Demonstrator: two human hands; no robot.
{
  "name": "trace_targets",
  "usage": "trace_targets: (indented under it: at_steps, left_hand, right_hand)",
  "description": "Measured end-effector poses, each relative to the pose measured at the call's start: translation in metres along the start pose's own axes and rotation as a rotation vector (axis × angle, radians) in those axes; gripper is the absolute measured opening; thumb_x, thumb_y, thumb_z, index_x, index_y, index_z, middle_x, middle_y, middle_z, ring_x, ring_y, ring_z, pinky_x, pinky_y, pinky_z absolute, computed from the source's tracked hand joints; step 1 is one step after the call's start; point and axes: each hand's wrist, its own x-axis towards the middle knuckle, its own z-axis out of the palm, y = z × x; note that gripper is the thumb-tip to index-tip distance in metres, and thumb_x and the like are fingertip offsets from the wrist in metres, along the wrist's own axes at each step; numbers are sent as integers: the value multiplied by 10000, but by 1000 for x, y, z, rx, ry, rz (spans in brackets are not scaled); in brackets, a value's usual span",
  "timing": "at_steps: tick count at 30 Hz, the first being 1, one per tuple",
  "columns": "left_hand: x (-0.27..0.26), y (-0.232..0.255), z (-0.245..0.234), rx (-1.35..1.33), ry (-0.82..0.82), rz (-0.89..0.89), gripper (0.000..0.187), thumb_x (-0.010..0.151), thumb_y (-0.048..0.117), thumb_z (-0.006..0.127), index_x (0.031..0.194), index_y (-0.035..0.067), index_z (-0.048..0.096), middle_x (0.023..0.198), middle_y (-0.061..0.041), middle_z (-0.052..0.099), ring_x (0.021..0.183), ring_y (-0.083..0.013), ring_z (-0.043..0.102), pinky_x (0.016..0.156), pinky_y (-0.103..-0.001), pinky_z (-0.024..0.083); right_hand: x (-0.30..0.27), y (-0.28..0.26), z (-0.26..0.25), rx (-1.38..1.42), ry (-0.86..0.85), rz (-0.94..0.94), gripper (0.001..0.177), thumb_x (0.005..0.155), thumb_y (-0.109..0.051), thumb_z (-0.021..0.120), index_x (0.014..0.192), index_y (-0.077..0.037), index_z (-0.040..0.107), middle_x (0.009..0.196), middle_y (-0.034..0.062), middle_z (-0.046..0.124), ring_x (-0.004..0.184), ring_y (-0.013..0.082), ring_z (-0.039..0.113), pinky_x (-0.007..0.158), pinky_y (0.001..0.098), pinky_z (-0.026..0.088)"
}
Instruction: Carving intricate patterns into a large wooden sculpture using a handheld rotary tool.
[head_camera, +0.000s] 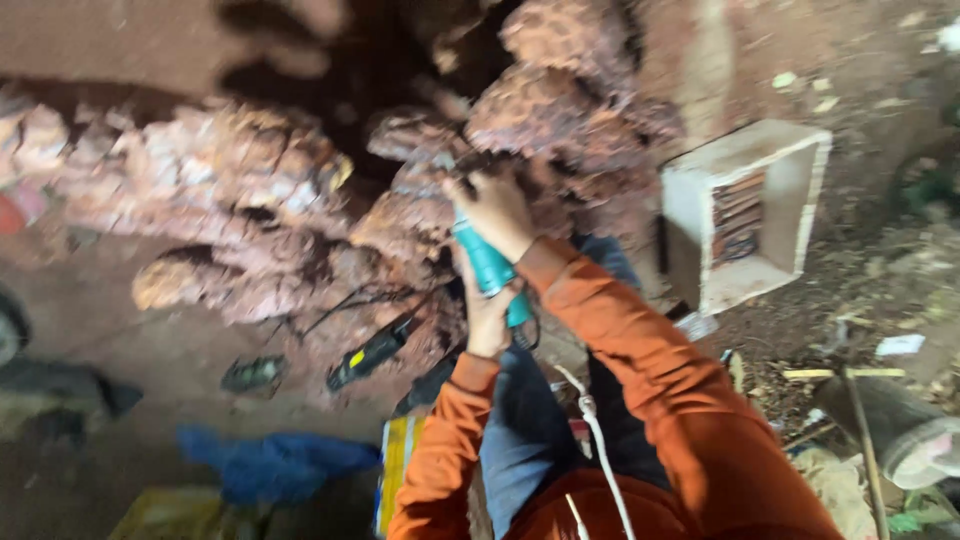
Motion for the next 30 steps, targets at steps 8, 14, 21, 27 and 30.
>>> trace_targets:
  at_steps: [8,14,21,27,30]
  left_hand:
    - [4,56,12,328,59,-68,1077,697,47,866,1597,289,326,1249,-109,631,1029,-274,629,887,-553,510]
    - [-5,57,2,125,-87,-79,995,802,-31,628,1670,223,214,1218,-94,577,927,-177,570,794,-274,475]
    - [0,66,-4,219,-140,-91,993,816,-48,626,1671,206,190,1227,-144,575,894,-199,576,740,-286,475]
    - [10,51,-12,244,-134,-52,1058,804,-71,628,1685,224,123,1222,-174,574,893,-217,591,759,-302,488]
    - [6,59,-9,448,-76,23,1025,735,45,731,1623,109,223,1363,-155,499,1049,-239,558,899,-341,485]
  right_hand:
    - [-29,-63,-39,243,89,422,534,963,-562,462,1022,-136,778,1082,131,753,1164,309,678,921,415,568]
    - [-4,-21,-1,38,55,-67,709,930,-611,317,1131,-63,719,1101,255,670,1024,462,581,781,468,529]
    - [5,-12,6,23,38,-96,773,969,-593,263,1024,35,710,1129,182,712,1158,413,557,935,429,500]
    - [3,-11,-12,-13,-179,-35,849,918,-693,104,912,-112,722,868,92,694,1216,390,489,895,486,534]
    - [-12,-12,-13,171,44,-137,589,889,-592,464,1085,-102,726,972,165,720,769,360,665,690,448,532]
